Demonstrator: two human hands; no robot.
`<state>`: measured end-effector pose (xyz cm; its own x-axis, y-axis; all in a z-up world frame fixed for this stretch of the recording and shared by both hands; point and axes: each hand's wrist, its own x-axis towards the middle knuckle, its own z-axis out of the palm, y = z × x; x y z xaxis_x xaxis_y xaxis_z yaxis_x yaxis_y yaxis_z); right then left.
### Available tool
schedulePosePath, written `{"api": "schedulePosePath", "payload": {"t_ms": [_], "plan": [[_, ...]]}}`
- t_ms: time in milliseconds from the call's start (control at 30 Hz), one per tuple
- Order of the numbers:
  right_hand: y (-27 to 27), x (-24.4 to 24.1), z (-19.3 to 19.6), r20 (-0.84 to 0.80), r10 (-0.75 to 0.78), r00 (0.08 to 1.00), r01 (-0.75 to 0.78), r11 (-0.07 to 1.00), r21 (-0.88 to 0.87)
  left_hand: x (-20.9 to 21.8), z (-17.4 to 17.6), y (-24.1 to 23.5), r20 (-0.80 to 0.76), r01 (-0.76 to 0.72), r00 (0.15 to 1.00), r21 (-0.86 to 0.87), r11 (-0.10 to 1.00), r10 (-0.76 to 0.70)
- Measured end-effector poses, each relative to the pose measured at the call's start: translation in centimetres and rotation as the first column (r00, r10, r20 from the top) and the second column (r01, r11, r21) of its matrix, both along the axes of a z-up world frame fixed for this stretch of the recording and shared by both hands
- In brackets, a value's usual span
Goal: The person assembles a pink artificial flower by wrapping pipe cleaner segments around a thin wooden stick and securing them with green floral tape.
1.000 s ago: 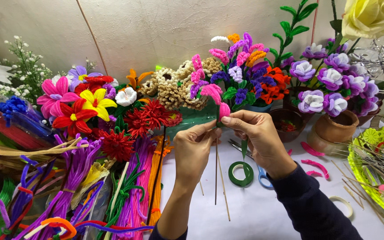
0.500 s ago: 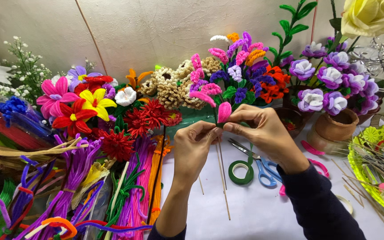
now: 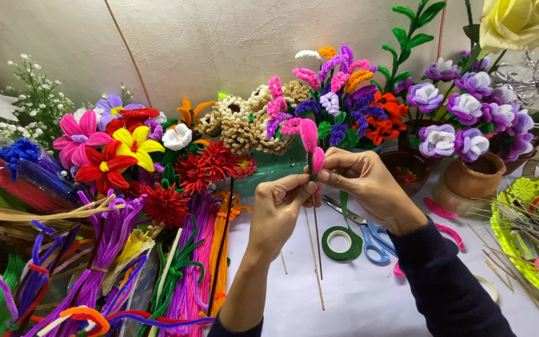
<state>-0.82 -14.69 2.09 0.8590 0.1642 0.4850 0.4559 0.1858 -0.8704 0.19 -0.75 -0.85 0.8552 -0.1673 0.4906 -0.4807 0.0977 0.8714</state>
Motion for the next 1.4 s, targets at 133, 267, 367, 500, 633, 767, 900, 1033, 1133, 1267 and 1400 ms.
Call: {"api": "schedulePosePath", "payload": {"t_ms": [133,267,367,500,633,767,900,1033,1133,1267,1400], "plan": [[-0.1,0.3,-0.2,-0.01,0.031,0.999,-0.031,0.999,0.016,0.2,-0.2,-0.2,0.074,-0.05,0.996,0.072,0.996,0.045],[0.5,1.3,-1.3,0.002,0.022,1.0,-0.022,0.997,0.08,-1.1,0.5,-0.9,0.211,-0.286,0.946,0.18,0.941,0.247],[1.1,2.0,-2.4,-0.04,-0.016,0.999,0.021,0.992,0.127,-1.4,-0.4,-1.5,0.336,-0.495,0.852,0.265,0.828,0.402],[2.3,1.8,-2.6,-0.091,-0.093,0.991,0.108,0.98,0.167,-1.3,-1.2,-2.1,0.58,-0.75,0.644,0.347,0.564,0.499],[2.5,1.9,-3.4,-0.106,-0.138,0.985,0.154,0.973,0.171,-1.1,-1.9,-2.2,0.652,-0.829,0.552,0.362,0.426,0.52],[2.5,1.8,-4.2,-0.08,-0.1,0.992,0.116,0.965,0.235,-1.0,-2.1,-2.2,0.663,-0.842,0.538,0.398,0.364,0.52],[1.7,1.6,-3.0,0.006,-0.106,0.994,0.105,0.99,0.095,-0.5,-2.4,-2.3,0.64,-0.828,0.557,0.382,0.409,0.53],[0.2,1.7,-2.3,0.082,-0.004,0.997,0.004,1.0,0.0,-0.5,-2.8,-2.4,0.594,-0.784,0.616,0.405,0.47,0.517],[-0.6,1.9,-1.9,0.085,0.075,0.994,-0.071,0.997,-0.043,-1.0,-2.3,-2.4,0.554,-0.735,0.669,0.395,0.552,0.495],[-1.7,2.4,-1.9,0.044,0.105,0.994,-0.101,0.992,-0.071,-1.3,-2.0,-2.7,0.463,-0.644,0.755,0.392,0.657,0.464],[-2.2,3.1,-2.8,0.034,0.153,0.988,-0.152,0.988,-0.02,-1.9,-1.8,-2.6,0.358,-0.53,0.842,0.405,0.745,0.405]]}}
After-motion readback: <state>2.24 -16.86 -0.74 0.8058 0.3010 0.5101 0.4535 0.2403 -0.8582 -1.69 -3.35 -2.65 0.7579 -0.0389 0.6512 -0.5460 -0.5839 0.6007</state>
